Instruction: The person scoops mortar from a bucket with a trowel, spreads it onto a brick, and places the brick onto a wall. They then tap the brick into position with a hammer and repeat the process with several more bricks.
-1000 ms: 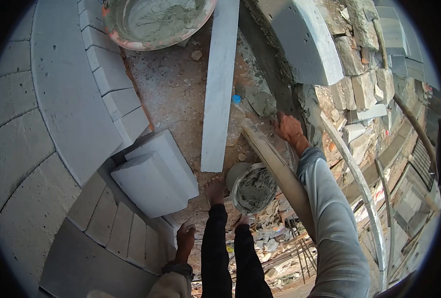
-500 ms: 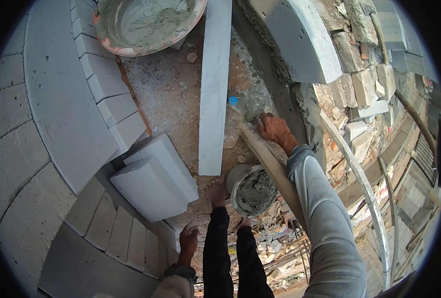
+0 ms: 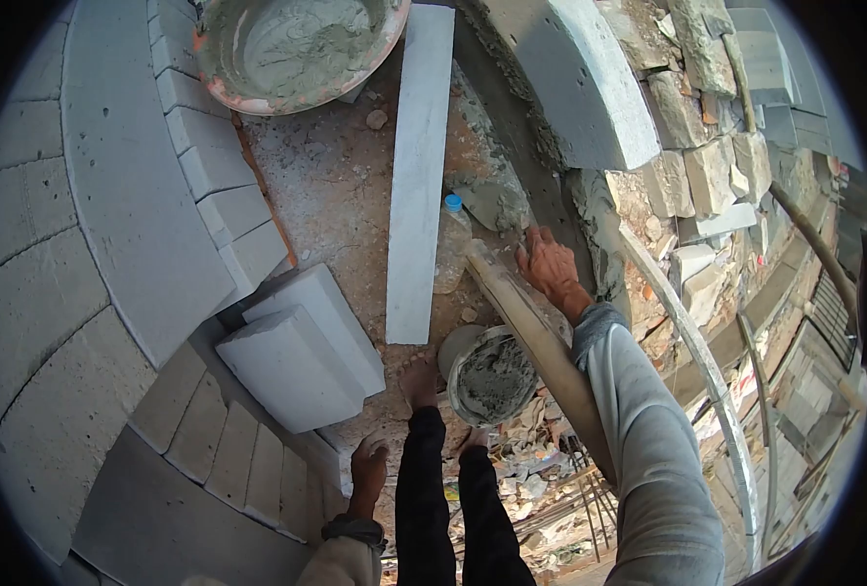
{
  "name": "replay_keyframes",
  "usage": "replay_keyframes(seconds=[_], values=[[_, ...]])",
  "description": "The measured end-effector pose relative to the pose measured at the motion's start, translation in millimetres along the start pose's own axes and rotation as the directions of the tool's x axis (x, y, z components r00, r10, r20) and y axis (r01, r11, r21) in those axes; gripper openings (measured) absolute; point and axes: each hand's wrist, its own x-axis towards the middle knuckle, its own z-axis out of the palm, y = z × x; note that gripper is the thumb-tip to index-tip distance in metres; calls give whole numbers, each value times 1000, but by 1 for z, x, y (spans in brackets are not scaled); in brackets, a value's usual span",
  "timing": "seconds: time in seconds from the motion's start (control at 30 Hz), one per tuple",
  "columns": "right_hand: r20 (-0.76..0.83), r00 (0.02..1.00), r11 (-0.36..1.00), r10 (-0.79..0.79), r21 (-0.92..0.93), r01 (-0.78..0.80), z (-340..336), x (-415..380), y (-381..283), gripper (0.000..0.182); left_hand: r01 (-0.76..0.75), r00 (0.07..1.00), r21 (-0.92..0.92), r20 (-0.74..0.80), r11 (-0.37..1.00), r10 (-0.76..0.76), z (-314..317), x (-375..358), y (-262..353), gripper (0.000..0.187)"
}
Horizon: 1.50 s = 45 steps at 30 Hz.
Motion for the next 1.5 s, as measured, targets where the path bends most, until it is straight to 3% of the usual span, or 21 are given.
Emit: replay_keyframes(seconds=[0.03,0.13,0.2,0.3,0.37,0.4,0.43,0.47,0.57,0.6,0.7,0.8,0.9,0.97,1.0,1.1,1.2,1.27,1.4,1.47,1.5], values=[[-16,1000,1000,20,12,-20,-6,-8,-1,44,-64,997,-37,-35,997,63,5,-1,0,29],[-51,999,998,17,62,-14,-32,-38,-1,44,81,993,85,77,993,-87,-1,-7,14,44],[-115,993,993,-19,115,33,-57,-63,-3,42,58,994,85,86,995,-66,4,-14,30,44],[-11,994,978,-110,176,110,-103,-99,-3,38,12,997,62,80,998,-17,11,-16,36,45],[80,982,912,-169,391,126,-134,-114,-1,30,1,997,49,77,999,-5,12,-13,32,45],[155,969,847,-191,526,83,-146,-119,0,28,-97,993,28,64,995,95,14,-4,12,46],[224,949,763,-222,646,26,-157,-124,2,26,-82,995,36,66,996,79,16,-8,20,46],[389,907,675,-163,715,-185,-166,-122,4,22,-67,996,45,67,997,64,16,-11,29,47],[592,806,450,6,718,-531,-163,-91,38,21,-70,996,80,63,994,65,16,-8,20,47],[390,916,673,91,654,-346,-152,-84,38,24,-81,995,96,60,992,76,14,-6,19,47],[141,990,843,-30,536,-51,-155,-122,43,26,-143,990,51,24,988,142,13,-10,18,46],[252,968,881,-3,459,-116,-171,-160,17,28,8,997,175,69,984,-20,10,-24,49,45],[225,974,953,-21,298,-48,-158,-153,20,39,-159,987,218,41,963,154,2,-8,5,44],[188,982,985,24,165,-56,-136,-133,26,45,-51,997,147,61,988,43,1,-12,20,45],[204,978,977,30,202,-73,-135,-124,21,46,6,997,113,78,994,-15,1,-14,26,45],[177,982,956,63,272,-110,-127,-90,-5,49,-194,981,228,70,954,182,-1,0,4,44],[46,992,952,121,277,-129,-102,-65,-16,51,-86,995,134,59,987,79,5,-19,48,44],[32,986,942,164,291,-166,-94,-53,-18,52,-143,989,122,42,982,139,5,-16,40,43],[92,970,945,224,221,-239,-96,-50,-6,48,-83,995,122,72,989,75,-3,-16,42,42],[95,972,958,217,168,-231,-107,-66,-3,46,-161,987,180,52,970,154,-5,-19,46,41],[98,987,985,131,104,-141,-100,-70,13,46,-198,980,210,44,957,193,-6,-22,49,41]])
